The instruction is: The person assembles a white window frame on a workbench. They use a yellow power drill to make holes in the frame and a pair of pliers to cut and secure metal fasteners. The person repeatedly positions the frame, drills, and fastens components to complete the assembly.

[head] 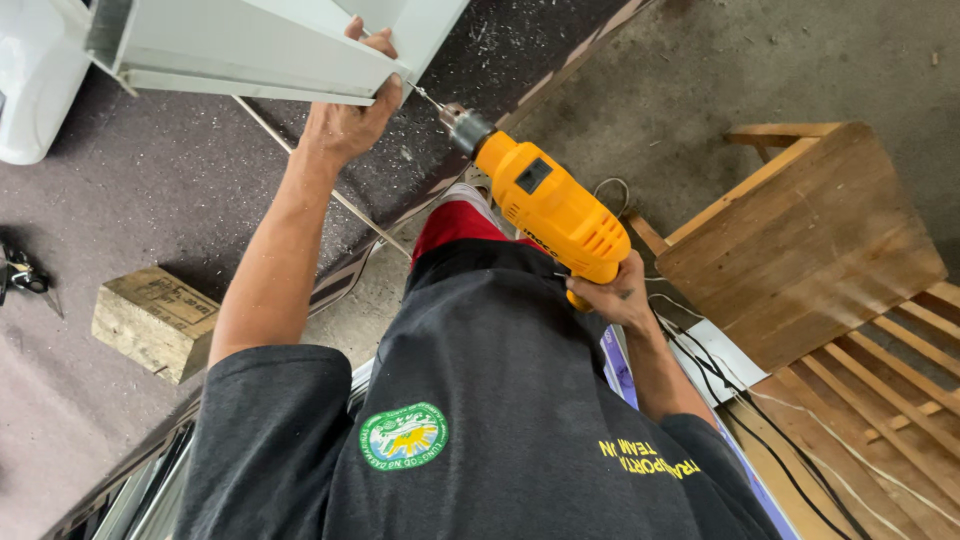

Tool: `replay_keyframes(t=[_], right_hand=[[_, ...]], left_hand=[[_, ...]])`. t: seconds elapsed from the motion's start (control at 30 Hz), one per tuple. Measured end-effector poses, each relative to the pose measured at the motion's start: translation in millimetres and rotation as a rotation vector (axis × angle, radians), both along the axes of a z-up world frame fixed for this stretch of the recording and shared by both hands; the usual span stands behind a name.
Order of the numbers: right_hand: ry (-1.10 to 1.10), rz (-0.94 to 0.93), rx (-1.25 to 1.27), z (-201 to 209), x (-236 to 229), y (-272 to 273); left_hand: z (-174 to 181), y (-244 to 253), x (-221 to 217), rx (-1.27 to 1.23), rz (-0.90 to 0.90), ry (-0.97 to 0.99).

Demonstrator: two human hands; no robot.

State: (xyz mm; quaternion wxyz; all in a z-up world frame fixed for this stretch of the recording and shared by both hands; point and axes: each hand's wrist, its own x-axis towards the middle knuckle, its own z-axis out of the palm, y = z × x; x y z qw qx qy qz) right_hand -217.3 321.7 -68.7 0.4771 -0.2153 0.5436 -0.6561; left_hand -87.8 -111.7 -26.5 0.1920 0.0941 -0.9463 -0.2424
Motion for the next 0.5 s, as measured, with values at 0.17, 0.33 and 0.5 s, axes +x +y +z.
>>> replay_keyframes(t=[0.17,0.33,0.5], right_hand=[[0.004,0.0,0.009,-7,2,-5],[-0.017,-0.006,-0.034,-10,4,-11],[-0.005,-0.003,0.008,-16,7,-11]], left_hand=[[-2,-1,0,0.02,-0.061,0.077],[-5,-4,0,0.013,-0.058,0.043],[-7,-5,1,-0.065,-0.084,0.086]])
